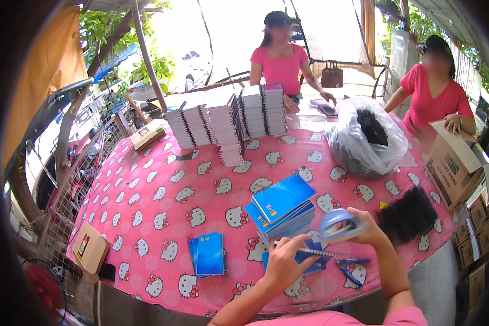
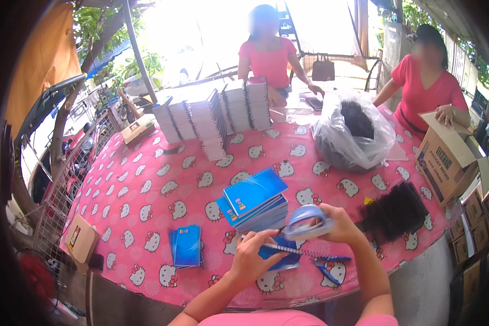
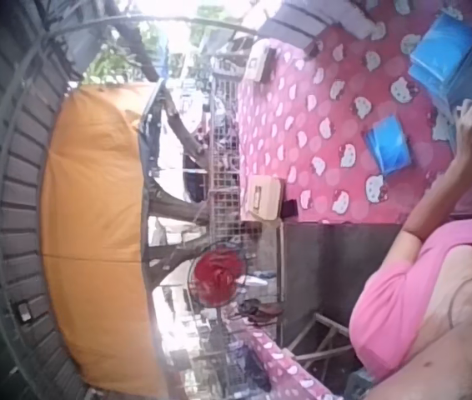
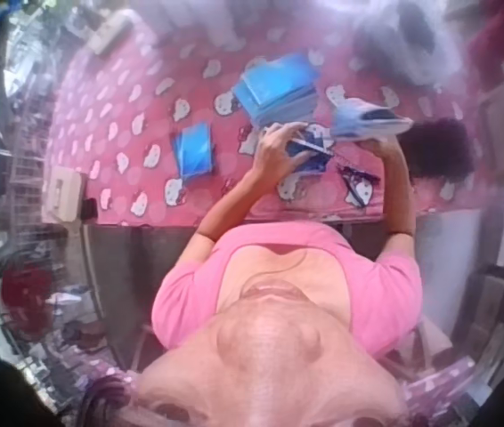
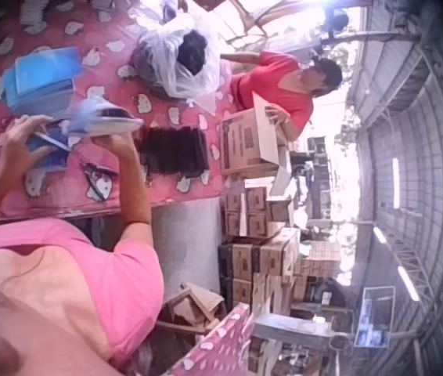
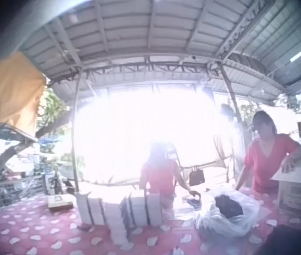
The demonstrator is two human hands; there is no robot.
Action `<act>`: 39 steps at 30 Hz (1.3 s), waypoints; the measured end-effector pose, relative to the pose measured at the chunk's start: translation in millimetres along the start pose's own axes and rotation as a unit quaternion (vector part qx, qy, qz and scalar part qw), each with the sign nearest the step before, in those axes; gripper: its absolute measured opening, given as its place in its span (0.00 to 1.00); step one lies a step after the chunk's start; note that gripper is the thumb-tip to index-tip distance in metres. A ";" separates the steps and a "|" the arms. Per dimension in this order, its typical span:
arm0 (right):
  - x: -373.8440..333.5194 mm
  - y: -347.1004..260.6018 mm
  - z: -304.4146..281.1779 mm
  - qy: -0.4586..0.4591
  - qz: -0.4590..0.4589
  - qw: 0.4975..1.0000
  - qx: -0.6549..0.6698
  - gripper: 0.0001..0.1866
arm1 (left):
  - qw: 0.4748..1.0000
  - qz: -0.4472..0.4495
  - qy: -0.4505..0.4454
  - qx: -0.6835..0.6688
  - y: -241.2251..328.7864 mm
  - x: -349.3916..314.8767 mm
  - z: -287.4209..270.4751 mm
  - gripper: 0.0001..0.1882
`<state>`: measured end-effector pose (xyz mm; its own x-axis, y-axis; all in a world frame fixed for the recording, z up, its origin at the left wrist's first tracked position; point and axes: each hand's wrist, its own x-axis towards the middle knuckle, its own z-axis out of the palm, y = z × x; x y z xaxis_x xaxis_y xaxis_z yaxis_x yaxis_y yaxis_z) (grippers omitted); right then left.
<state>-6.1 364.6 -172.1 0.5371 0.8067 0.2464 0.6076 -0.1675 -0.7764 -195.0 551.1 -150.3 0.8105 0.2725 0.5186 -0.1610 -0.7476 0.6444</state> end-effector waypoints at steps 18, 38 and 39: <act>23.5 -13.3 22.0 -0.014 -0.023 0.999 0.024 0.21 | 0.956 -0.170 0.040 -0.236 -29.4 -19.6 5.0 0.25; 22.9 -43.8 22.6 -0.017 -0.047 0.971 0.234 0.18 | 0.884 -0.213 0.082 -0.408 -36.5 -26.3 5.3 0.17; 27.8 -42.8 22.8 -0.017 -0.024 0.987 0.159 0.18 | 0.894 -0.211 0.081 -0.387 -37.2 -26.9 5.0 0.17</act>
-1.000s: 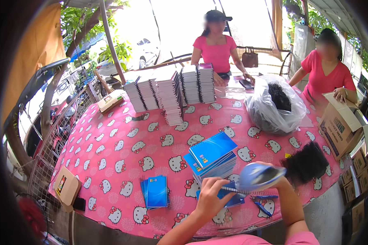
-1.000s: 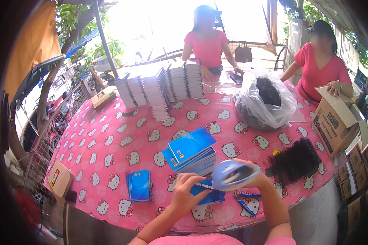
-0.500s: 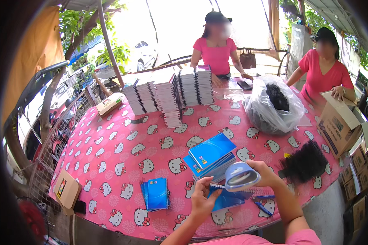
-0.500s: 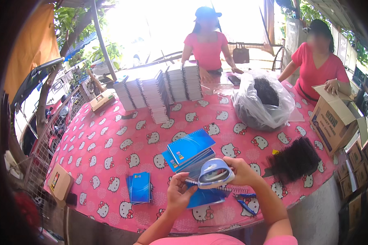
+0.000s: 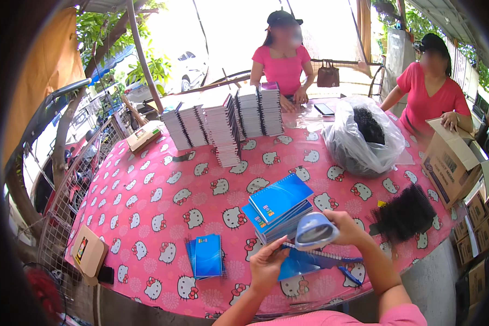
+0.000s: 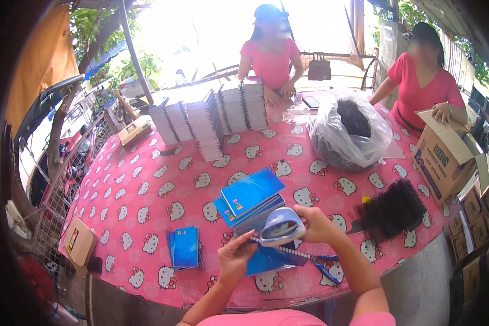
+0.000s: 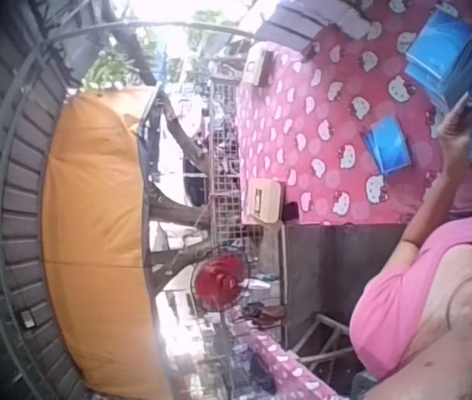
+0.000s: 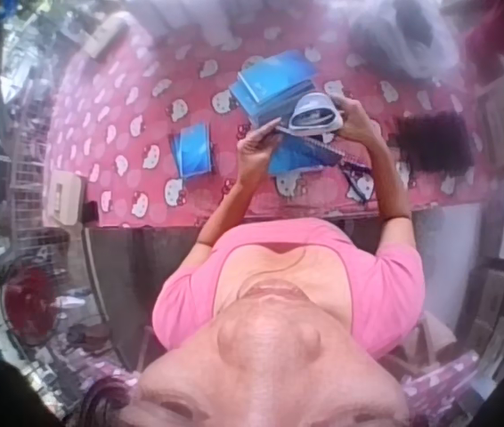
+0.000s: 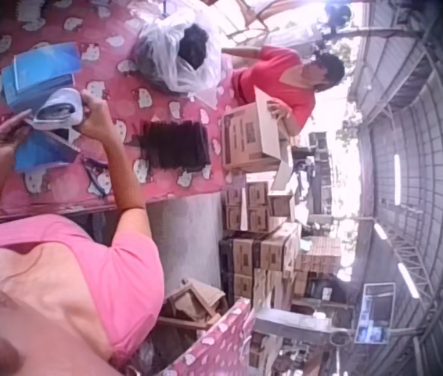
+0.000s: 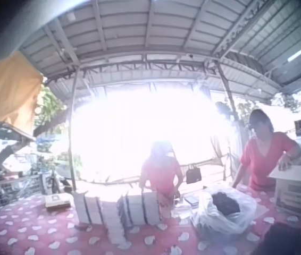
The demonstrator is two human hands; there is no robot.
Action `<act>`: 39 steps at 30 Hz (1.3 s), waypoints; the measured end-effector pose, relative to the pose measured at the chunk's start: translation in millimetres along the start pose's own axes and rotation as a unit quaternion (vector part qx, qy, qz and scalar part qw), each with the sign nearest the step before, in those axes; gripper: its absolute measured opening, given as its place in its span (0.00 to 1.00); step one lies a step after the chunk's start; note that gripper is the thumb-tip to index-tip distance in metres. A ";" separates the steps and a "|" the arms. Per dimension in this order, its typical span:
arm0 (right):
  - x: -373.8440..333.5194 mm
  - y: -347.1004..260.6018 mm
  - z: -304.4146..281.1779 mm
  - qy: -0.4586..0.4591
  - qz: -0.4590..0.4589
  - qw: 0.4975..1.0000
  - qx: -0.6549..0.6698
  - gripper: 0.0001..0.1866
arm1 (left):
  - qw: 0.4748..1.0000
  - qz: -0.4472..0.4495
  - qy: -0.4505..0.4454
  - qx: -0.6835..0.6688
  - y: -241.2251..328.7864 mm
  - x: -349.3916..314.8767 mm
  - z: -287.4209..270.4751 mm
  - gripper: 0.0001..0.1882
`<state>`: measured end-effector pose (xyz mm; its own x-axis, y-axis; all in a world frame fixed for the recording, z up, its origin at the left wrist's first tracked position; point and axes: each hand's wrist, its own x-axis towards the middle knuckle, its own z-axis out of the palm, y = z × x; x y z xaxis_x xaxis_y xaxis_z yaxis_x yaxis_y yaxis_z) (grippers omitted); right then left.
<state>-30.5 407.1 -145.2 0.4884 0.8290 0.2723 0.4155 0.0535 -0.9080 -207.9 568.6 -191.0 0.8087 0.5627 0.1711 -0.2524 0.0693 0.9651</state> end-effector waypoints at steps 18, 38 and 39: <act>-80.5 53.4 -2.2 0.260 0.153 0.839 -0.453 0.14 | 0.988 -0.032 -0.061 -0.135 13.0 2.6 0.3 0.09; -127.5 -46.1 71.1 0.126 0.002 0.967 -0.223 0.22 | 0.915 0.321 -0.053 0.239 10.7 -38.0 11.3 0.11; -125.1 -51.0 73.5 0.128 -0.005 0.961 -0.246 0.22 | 0.915 0.323 -0.053 0.235 10.6 -38.4 13.2 0.11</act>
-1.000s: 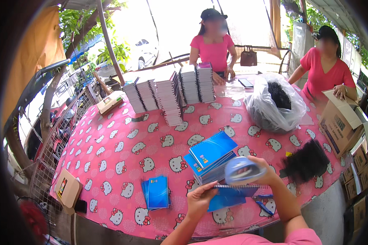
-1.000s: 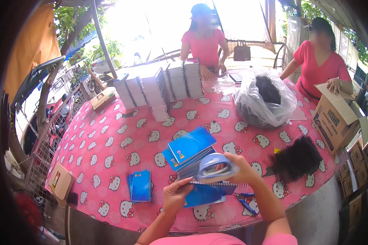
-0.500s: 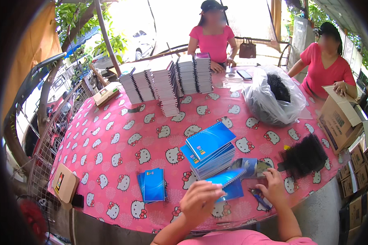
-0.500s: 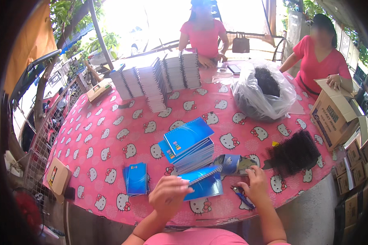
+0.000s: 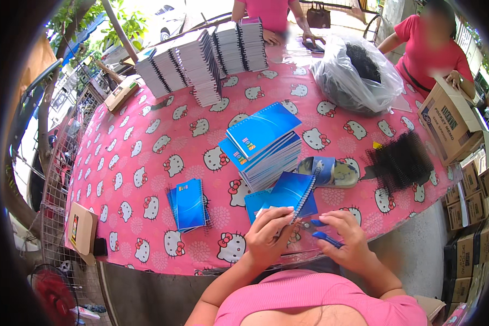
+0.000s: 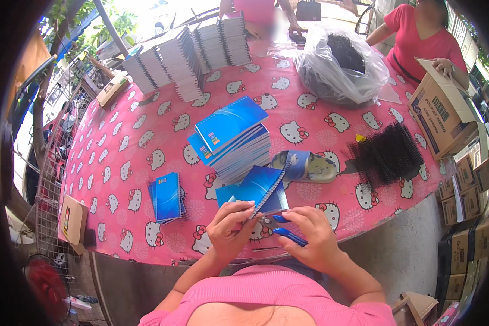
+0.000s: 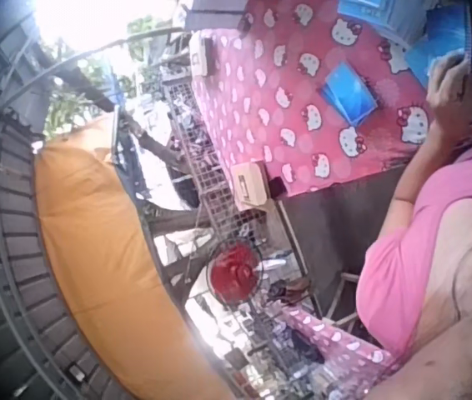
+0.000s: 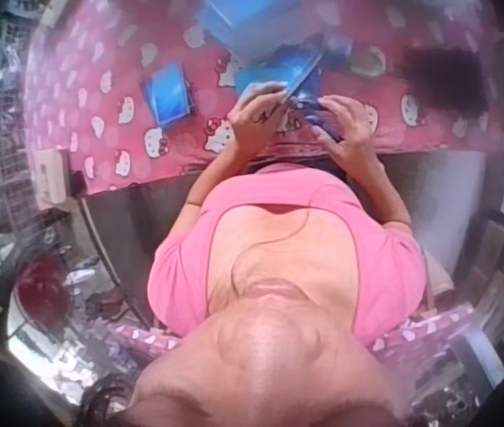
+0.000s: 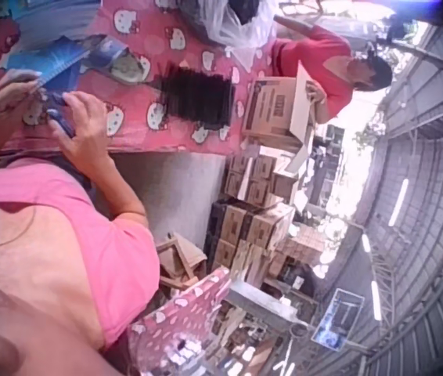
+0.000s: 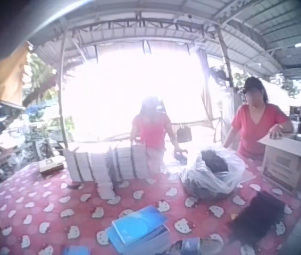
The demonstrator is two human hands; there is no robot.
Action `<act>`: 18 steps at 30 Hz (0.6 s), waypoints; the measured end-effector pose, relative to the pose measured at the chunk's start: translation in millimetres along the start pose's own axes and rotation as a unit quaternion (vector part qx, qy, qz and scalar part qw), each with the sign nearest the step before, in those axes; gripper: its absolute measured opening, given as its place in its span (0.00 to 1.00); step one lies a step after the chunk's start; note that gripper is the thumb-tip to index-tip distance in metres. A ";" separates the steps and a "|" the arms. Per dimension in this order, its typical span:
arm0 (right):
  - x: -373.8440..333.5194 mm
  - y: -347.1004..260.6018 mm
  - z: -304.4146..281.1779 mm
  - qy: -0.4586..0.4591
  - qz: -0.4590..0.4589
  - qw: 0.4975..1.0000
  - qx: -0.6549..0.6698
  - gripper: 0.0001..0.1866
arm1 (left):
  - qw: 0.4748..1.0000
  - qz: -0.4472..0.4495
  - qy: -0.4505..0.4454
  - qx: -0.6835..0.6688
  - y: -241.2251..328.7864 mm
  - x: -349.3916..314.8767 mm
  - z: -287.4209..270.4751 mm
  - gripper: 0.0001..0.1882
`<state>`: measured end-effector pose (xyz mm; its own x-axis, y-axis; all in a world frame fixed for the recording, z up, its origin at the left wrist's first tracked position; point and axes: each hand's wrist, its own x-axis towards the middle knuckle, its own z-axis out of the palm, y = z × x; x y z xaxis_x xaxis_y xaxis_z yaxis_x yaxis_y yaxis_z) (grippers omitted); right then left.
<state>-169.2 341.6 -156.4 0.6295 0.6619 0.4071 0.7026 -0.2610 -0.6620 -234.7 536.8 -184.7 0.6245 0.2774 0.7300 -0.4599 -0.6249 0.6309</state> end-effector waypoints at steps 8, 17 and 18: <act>2.1 -2.7 6.2 -0.072 0.131 0.973 0.175 0.19 | 1.000 0.026 0.008 -0.001 -3.6 -1.9 -2.6 0.12; -2.8 30.3 -1.3 -0.017 0.132 0.987 0.090 0.21 | 0.998 0.006 0.036 0.041 -0.3 12.4 -51.0 0.08; -9.3 45.7 -4.9 -0.001 0.133 0.991 0.013 0.22 | 0.996 -0.047 0.068 0.045 0.5 13.6 -66.6 0.08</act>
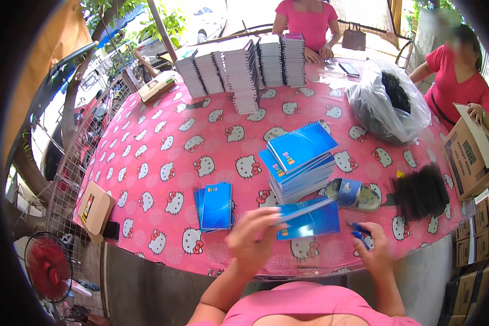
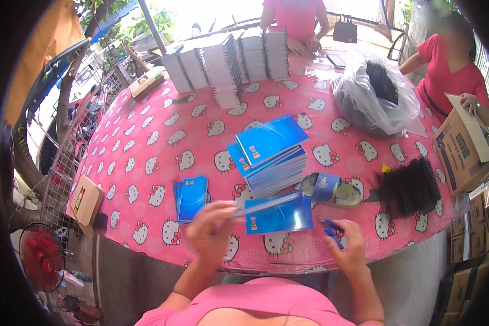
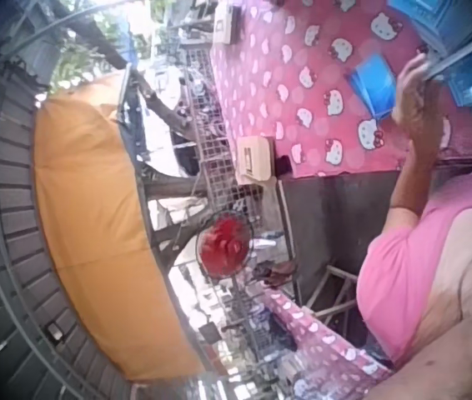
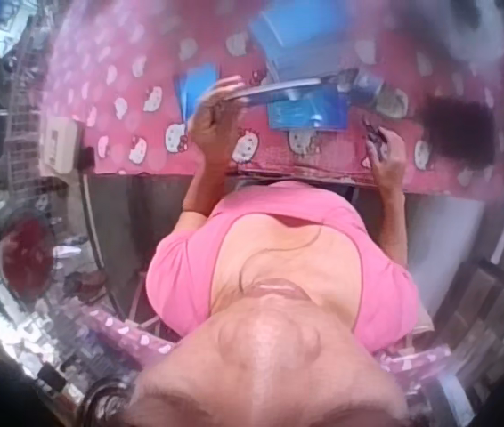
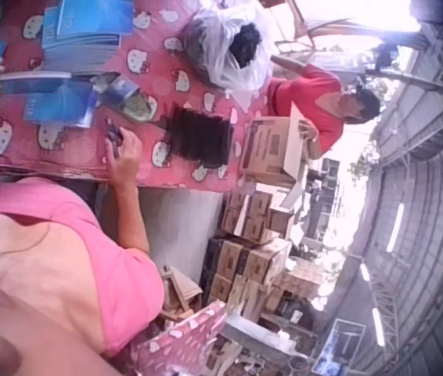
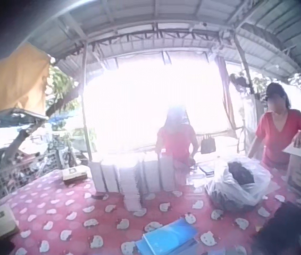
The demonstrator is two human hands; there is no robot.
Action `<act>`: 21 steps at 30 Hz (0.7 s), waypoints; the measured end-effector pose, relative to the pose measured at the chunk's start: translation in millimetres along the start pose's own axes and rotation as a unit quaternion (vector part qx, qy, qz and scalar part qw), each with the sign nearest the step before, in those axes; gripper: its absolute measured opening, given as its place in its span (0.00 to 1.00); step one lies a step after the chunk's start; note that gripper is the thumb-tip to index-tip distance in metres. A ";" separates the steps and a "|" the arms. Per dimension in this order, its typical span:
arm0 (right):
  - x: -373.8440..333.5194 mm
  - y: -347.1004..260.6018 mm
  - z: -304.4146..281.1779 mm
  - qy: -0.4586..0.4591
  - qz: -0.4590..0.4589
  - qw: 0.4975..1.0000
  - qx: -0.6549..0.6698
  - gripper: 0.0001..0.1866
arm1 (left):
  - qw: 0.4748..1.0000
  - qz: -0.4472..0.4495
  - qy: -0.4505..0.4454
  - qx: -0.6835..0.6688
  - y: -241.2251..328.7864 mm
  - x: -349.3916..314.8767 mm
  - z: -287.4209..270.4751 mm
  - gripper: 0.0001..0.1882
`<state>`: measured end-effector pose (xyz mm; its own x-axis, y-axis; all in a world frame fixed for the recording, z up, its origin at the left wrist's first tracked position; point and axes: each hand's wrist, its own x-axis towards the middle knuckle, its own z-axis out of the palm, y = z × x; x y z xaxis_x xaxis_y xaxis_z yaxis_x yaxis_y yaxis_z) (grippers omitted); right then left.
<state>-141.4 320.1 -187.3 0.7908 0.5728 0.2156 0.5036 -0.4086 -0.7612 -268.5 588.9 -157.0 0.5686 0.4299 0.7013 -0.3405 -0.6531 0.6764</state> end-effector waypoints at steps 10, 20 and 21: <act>24.6 4.4 15.7 0.097 -0.041 0.991 -0.085 0.25 | 0.876 -0.348 0.332 -0.021 -125.3 -60.9 -119.1 0.09; 68.8 -6.2 57.7 -0.038 0.169 0.977 0.122 0.30 | 0.886 -0.291 0.245 0.265 -89.1 -44.2 -87.6 0.20; 67.7 3.9 59.4 -0.035 0.161 0.976 0.142 0.27 | 0.894 -0.295 0.241 0.236 -76.4 -37.3 -81.5 0.21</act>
<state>-106.5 399.5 -212.0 0.8615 0.4984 -0.0975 0.1084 -0.3681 -0.9234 -324.8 673.6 -216.5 0.1168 0.9307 0.3467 0.3314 -0.3656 0.8698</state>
